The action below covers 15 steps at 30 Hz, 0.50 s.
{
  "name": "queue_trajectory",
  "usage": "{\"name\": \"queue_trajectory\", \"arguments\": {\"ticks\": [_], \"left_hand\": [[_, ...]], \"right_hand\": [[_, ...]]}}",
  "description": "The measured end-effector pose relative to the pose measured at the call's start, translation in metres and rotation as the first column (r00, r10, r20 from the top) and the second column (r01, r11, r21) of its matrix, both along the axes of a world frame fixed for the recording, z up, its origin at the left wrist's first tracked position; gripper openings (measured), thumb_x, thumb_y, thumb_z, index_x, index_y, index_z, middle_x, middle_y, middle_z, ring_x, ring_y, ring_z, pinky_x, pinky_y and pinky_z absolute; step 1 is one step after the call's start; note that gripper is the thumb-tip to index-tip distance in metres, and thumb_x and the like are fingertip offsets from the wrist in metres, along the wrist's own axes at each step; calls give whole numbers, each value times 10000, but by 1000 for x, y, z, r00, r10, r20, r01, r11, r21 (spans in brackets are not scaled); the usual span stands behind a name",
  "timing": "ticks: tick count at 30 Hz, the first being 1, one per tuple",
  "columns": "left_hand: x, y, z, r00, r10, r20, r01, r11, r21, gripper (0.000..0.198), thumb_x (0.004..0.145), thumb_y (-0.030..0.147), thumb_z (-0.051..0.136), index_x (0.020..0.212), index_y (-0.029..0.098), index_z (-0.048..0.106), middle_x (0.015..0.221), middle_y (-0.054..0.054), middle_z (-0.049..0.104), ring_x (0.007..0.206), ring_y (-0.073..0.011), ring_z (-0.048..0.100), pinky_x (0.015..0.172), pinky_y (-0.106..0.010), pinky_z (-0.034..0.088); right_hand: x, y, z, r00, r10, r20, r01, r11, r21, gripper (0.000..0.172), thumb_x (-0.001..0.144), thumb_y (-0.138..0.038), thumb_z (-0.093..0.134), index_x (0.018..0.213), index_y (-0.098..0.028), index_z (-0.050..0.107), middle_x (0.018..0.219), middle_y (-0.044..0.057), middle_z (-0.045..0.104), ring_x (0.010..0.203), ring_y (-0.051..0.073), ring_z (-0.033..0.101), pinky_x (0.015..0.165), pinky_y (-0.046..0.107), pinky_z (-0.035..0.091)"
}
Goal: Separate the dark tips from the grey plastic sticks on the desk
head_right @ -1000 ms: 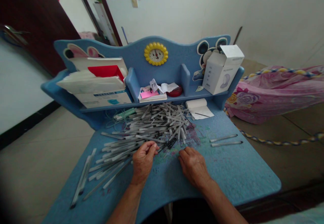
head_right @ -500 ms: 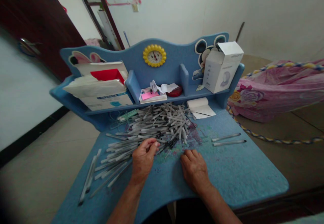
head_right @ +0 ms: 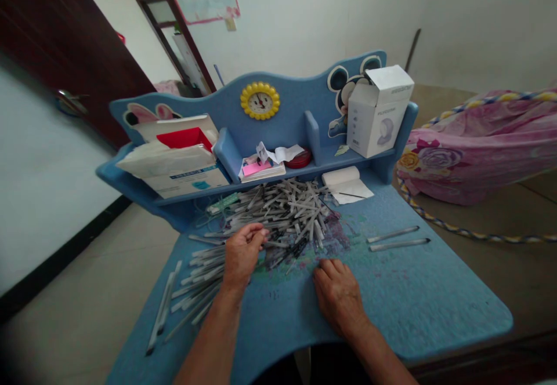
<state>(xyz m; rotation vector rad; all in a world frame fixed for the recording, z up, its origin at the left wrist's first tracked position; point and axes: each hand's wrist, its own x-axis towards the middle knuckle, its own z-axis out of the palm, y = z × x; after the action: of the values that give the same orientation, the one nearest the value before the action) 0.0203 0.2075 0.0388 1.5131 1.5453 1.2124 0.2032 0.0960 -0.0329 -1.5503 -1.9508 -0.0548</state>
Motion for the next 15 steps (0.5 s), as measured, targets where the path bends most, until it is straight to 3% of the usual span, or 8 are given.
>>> {"name": "queue_trajectory", "arguments": {"ticks": [9, 15], "left_hand": [[-33, 13, 21, 975, 179, 130, -184, 982, 28, 238, 646, 315, 576, 810, 146, 608, 684, -37, 680, 577, -150, 627, 461, -207, 436], [-49, 17, 25, 944, 269, 191, -285, 957, 58, 245, 640, 319, 578, 801, 138, 609, 691, -43, 678, 548, -136, 608, 460, -211, 443]], "right_hand": [[2, -1, -9, 1000, 16, 9, -16, 998, -59, 176, 858, -166, 454, 865, -195, 628, 924, 60, 600, 857, 188, 511, 771, 314, 398], [2, -2, -12, 1000, 20, 13, -19, 999, -39, 180, 864, -180, 449, 866, -193, 629, 937, 61, 609, 852, 192, 521, 777, 326, 407]]}}
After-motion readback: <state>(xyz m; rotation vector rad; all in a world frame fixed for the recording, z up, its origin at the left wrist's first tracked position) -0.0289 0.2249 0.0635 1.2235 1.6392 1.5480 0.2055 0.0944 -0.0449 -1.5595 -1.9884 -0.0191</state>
